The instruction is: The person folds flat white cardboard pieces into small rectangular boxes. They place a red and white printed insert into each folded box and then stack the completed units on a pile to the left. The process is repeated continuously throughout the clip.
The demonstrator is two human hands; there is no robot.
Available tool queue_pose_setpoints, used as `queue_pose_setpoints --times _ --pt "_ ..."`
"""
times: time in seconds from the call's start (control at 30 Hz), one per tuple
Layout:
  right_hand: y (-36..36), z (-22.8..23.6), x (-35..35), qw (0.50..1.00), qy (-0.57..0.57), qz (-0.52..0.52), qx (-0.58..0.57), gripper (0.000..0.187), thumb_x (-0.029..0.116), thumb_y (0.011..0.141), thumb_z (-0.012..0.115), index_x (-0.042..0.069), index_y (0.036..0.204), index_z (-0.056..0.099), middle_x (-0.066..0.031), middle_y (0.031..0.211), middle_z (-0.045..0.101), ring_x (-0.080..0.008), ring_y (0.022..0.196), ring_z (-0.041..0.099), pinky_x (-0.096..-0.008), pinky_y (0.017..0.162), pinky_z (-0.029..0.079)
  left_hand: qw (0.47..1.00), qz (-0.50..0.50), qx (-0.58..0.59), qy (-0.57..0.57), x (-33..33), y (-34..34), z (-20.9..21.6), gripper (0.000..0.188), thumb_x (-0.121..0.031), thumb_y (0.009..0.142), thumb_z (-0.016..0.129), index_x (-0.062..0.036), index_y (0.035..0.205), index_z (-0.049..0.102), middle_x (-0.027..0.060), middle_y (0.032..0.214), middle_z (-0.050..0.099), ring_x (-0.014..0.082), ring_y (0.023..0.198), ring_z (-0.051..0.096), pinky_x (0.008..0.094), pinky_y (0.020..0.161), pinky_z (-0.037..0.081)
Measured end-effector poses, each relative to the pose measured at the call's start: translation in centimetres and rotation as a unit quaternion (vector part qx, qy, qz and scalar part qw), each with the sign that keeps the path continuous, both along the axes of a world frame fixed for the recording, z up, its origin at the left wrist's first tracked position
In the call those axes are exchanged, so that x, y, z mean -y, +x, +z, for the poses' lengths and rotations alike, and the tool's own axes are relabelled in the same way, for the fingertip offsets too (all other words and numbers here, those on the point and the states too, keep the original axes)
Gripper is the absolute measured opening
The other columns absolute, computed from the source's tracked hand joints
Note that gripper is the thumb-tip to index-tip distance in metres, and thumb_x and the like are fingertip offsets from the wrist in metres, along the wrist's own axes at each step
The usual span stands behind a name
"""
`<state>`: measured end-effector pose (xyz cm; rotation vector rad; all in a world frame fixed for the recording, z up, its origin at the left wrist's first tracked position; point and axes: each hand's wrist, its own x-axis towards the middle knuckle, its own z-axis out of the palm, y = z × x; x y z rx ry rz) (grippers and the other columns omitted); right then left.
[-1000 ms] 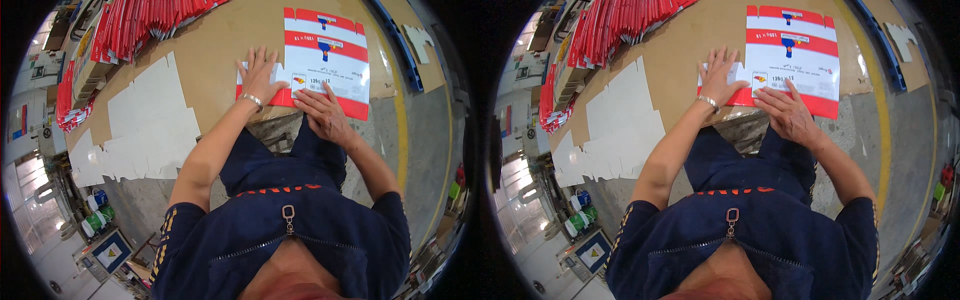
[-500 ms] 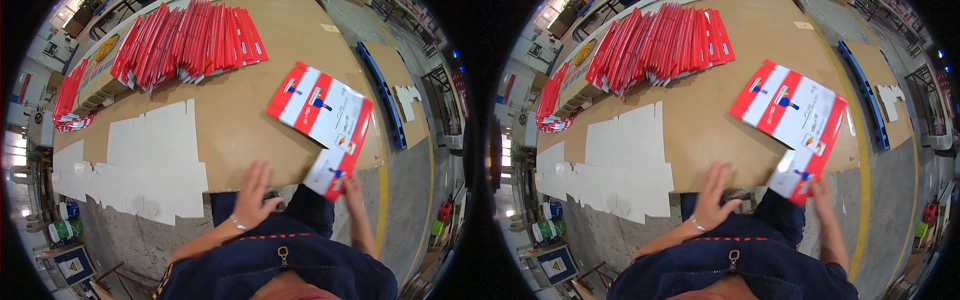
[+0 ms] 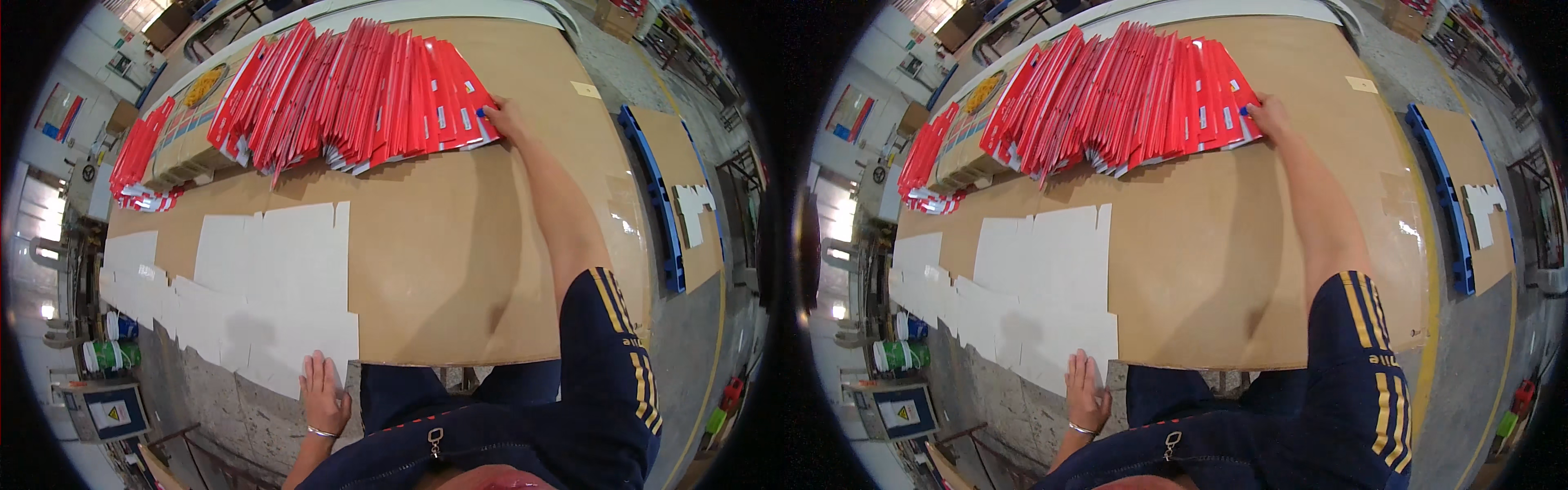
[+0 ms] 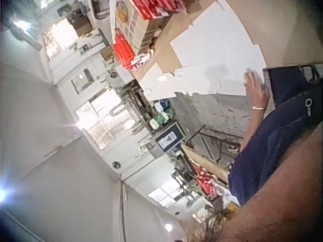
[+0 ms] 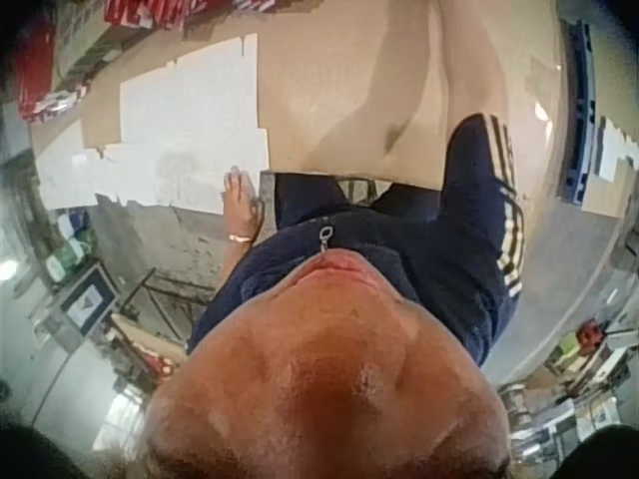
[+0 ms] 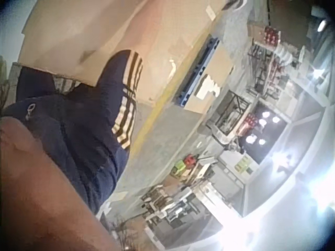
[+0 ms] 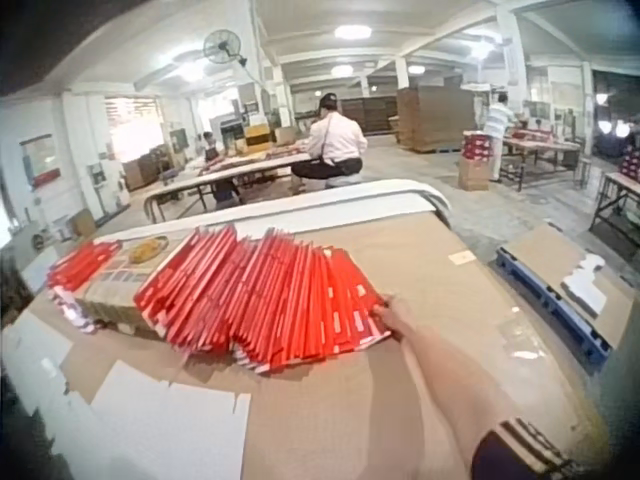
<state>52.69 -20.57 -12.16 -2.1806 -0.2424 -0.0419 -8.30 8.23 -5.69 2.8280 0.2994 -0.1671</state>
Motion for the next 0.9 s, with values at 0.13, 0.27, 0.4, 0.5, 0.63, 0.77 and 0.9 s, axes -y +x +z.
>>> queue_pose_setpoints --times 0.13,0.27,0.4,0.5,0.63,0.77,0.9 --pt "-3.7 1.7 -1.8 0.97 -0.173 0.016 0.17 0.05 0.022 0.085 0.067 0.005 0.131 0.054 -0.0214 0.122 0.06 -0.0385 0.116 0.056 -0.0456 0.098 0.045 0.986 -0.018 0.162 -0.012 -1.5 -0.4 2.3 0.051 0.01 0.076 0.057 0.0001 0.126 0.054 0.021 0.126 0.06 0.0399 0.119 0.055 0.0496 0.1 0.043" --pt "-27.6 9.4 -6.3 0.915 0.027 0.337 0.222 0.078 0.022 0.068 0.083 0.008 0.136 0.049 -0.0168 0.135 0.052 -0.035 0.124 0.05 -0.0449 0.106 0.039 0.95 -0.05 0.308 0.027 0.4 4.6 7.7 0.029 0.004 0.068 0.057 0.0024 0.095 0.069 0.0145 0.1 0.069 0.0315 0.093 0.067 0.039 0.08 0.054" --pt "-42.8 10.5 -6.4 0.837 -0.035 0.46 0.295 0.041 0.011 0.075 0.066 0.008 0.116 0.063 -0.0097 0.113 0.064 -0.0261 0.109 0.06 -0.0445 0.101 0.042 0.928 -0.183 0.304 -0.111 4.7 4.0 7.9 0.039 -0.011 0.073 0.069 0.0004 0.11 0.065 0.0153 0.112 0.066 0.0329 0.105 0.063 0.0417 0.089 0.051" --pt "-44.9 9.1 -1.2 0.913 -0.012 0.323 0.248 0.027 0.003 0.071 0.059 0.006 0.097 0.067 -0.0084 0.097 0.067 -0.0262 0.097 0.063 -0.046 0.098 0.043 0.965 -0.147 0.205 -0.07 6.4 3.8 8.5 0.069 -0.031 0.07 0.078 -0.0054 0.13 0.055 0.0181 0.134 0.054 0.0356 0.126 0.049 0.0463 0.103 0.041" --pt "-46.9 9.6 9.2 0.979 0.019 0.142 0.142 0.022 -0.009 0.075 0.056 0.003 0.09 0.065 -0.0107 0.089 0.065 -0.0292 0.093 0.063 -0.0491 0.102 0.041 0.985 -0.148 0.075 0.057 3.7 3.6 3.4 0.077 -0.026 0.066 0.081 -0.0128 0.135 0.049 0.009 0.142 0.046 0.0348 0.138 0.035 0.0494 0.111 0.032" --pt "-49.3 8.2 18.7 0.994 0.029 0.082 0.067 0.02 -0.011 0.08 0.057 0.001 0.093 0.063 -0.0102 0.096 0.063 -0.0262 0.096 0.061 -0.0464 0.103 0.042 0.961 -0.23 0.128 -0.088 3.8 6.6 -2.2 0.046 -0.017 0.072 0.076 -0.0111 0.116 0.065 0.0048 0.127 0.06 0.0284 0.129 0.044 0.0469 0.104 0.036" --pt "-51.9 5.9 21.7 0.987 -0.077 -0.047 0.136 0.024 -0.009 0.079 0.06 0.003 0.099 0.065 -0.0102 0.104 0.061 -0.0258 0.105 0.058 -0.0379 0.095 0.044 0.935 -0.217 0.149 -0.237 6.8 10.0 -1.6 0.025 -0.016 0.072 0.075 -0.0084 0.096 0.073 0.0049 0.119 0.065 0.0268 0.108 0.057 0.0386 0.09 0.044"
